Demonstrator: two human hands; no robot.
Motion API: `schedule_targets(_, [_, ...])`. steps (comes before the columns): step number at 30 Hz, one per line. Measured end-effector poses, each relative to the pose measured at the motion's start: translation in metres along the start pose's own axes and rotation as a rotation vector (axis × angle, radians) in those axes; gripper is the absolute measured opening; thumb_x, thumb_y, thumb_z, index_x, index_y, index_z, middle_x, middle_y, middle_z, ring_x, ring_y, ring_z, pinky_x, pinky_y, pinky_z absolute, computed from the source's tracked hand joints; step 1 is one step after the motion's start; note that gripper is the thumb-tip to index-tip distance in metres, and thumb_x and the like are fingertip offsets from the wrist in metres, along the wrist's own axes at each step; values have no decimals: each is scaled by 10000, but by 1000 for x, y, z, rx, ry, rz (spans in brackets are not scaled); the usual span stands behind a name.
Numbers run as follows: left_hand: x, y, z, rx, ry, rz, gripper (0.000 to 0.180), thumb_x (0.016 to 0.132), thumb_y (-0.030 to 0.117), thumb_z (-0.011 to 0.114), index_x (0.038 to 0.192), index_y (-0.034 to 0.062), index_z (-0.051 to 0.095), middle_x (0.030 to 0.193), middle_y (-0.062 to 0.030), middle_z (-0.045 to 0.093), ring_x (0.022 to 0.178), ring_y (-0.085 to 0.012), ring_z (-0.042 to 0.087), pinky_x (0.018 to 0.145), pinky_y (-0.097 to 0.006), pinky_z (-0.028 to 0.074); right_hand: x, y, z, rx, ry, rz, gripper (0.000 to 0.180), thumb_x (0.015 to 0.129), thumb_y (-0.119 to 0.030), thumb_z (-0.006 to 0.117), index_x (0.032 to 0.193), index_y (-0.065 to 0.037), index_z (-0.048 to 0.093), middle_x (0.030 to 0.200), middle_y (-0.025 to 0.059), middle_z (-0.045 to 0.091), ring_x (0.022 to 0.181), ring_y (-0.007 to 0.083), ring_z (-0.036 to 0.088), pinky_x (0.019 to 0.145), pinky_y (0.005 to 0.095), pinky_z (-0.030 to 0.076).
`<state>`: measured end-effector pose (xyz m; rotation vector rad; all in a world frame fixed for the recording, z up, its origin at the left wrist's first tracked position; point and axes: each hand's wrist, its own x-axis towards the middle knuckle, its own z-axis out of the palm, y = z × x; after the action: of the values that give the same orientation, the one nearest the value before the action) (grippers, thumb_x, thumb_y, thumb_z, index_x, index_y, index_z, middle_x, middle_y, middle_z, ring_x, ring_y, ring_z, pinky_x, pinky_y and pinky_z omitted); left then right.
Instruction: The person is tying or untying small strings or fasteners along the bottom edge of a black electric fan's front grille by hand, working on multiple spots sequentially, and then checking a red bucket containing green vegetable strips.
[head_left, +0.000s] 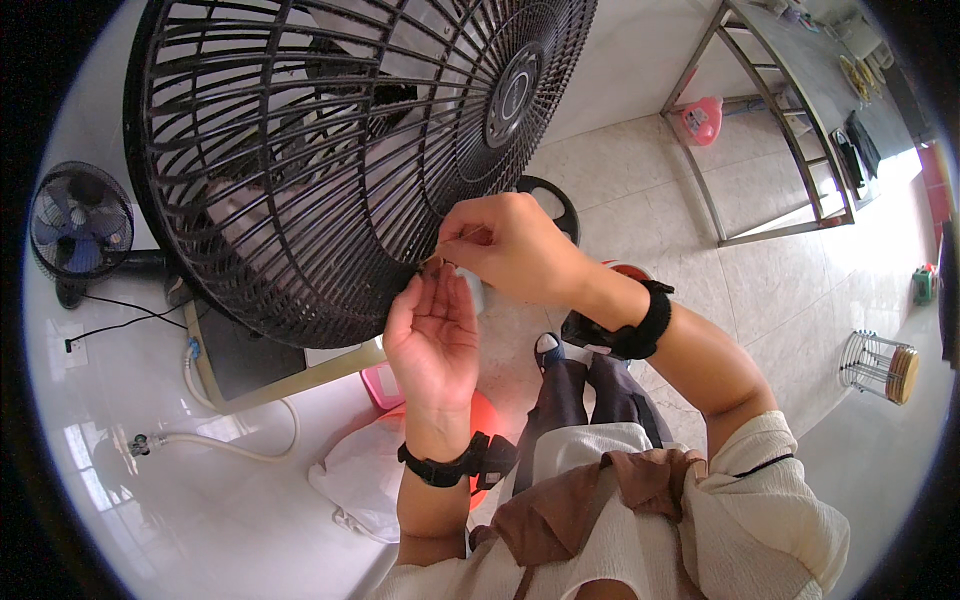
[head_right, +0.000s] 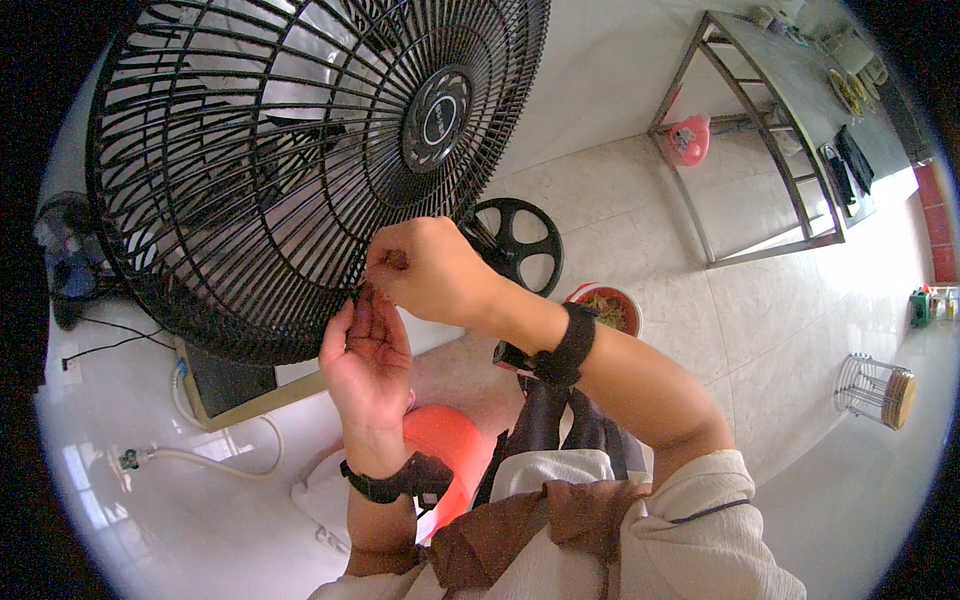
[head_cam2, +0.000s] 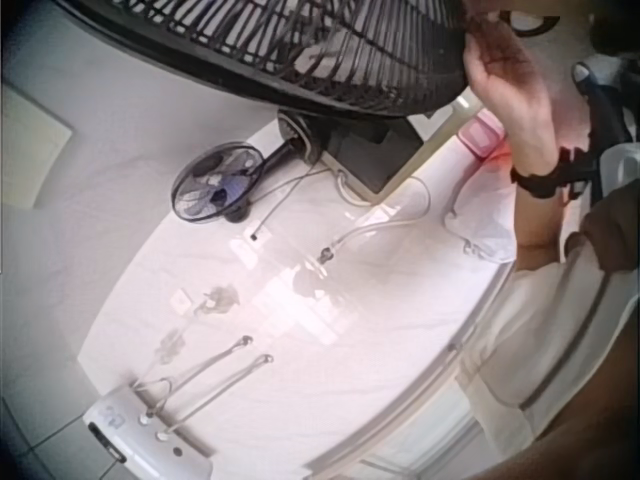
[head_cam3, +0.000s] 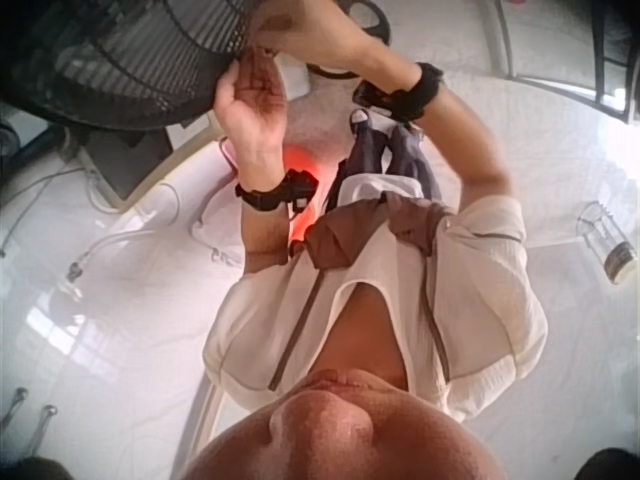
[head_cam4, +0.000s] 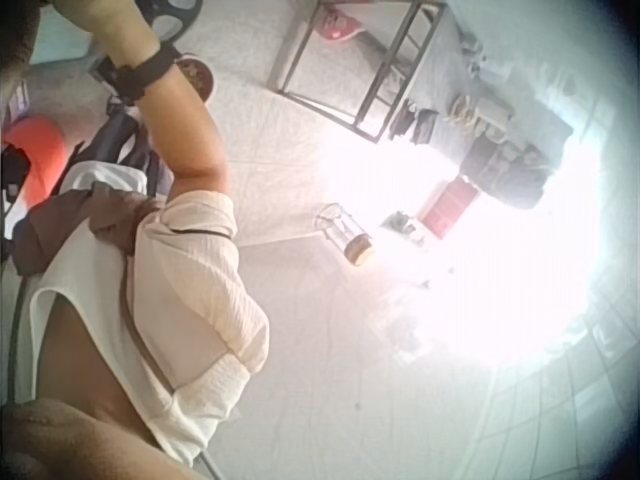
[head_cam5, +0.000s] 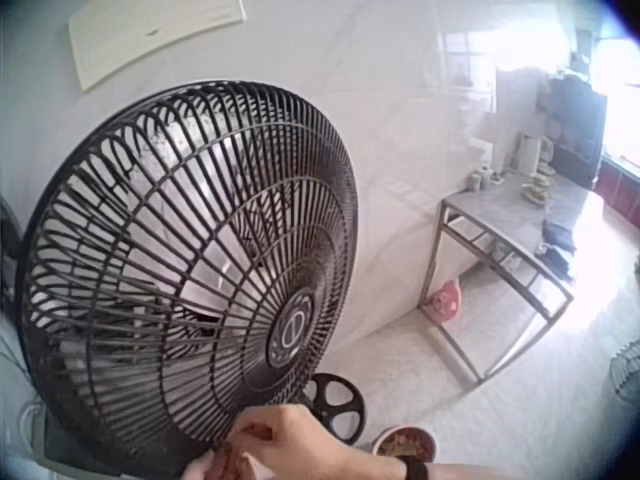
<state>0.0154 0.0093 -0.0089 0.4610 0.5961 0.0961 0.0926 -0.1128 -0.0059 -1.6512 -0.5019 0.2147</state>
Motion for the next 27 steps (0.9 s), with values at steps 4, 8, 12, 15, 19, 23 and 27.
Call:
schedule_targets(4, [0, 1, -2, -9, 10, -9, 218, 823, 104, 508, 967, -57, 541, 974, -112, 595, 908, -170, 567, 843, -302, 488, -3, 4, -3, 129, -8, 99, 85, 678, -63, 579, 722, 2, 613, 626, 121, 599, 552, 197, 588, 549, 284, 470])
schedule_targets(8, [-1, 0, 0, -9, 2, -15, 227, 824, 104, 506, 979, -58, 539, 977, -112, 596, 910, -171, 567, 849, -304, 483, -5, 11, 4, -24, 116, -113, 68, 690, -34, 573, 743, 1, 597, 614, 111, 582, 541, 200, 560, 514, 270, 442])
schedule_targets(12, [1, -1, 0, -13, 1, -28, 230, 822, 119, 510, 978, -47, 538, 969, -107, 599, 922, -176, 565, 841, -310, 477, 1, 13, 16, -281, 246, -436, 81, 649, -2, 570, 728, -17, 578, 605, 98, 558, 574, 255, 533, 515, 310, 439])
schedule_targets(15, [1, -1, -3, 1, -2, -13, 231, 818, 136, 518, 973, -35, 535, 963, -104, 600, 935, -181, 558, 834, -321, 468, 3, 12, 23, -338, 225, -487, 71, 616, -13, 572, 683, -28, 555, 607, 89, 548, 611, 286, 515, 546, 371, 443])
schedule_targets(19, [2, 1, -1, -24, 13, -5, 236, 818, 137, 520, 979, -36, 532, 967, -103, 597, 920, -183, 564, 825, -315, 478, 1, 4, 16, -203, 112, -242, 77, 680, -16, 563, 751, 0, 587, 659, 95, 594, 624, 225, 570, 578, 294, 464])
schedule_targets(23, [0, 1, 2, -23, -15, -22, 217, 826, 108, 501, 966, -54, 534, 951, -106, 597, 900, -165, 569, 831, -291, 491, 0, 13, 6, 61, 0, 21, 114, 758, -63, 569, 824, 24, 604, 720, 89, 630, 660, 118, 590, 622, 227, 464])
schedule_targets(27, [2, 3, -1, -42, -33, -20, 234, 815, 106, 523, 982, -58, 528, 961, -111, 597, 896, -178, 579, 818, -299, 502, -5, 18, 4, 145, -67, 117, 112, 767, -80, 584, 809, 23, 599, 708, 58, 617, 644, 85, 557, 601, 236, 459])
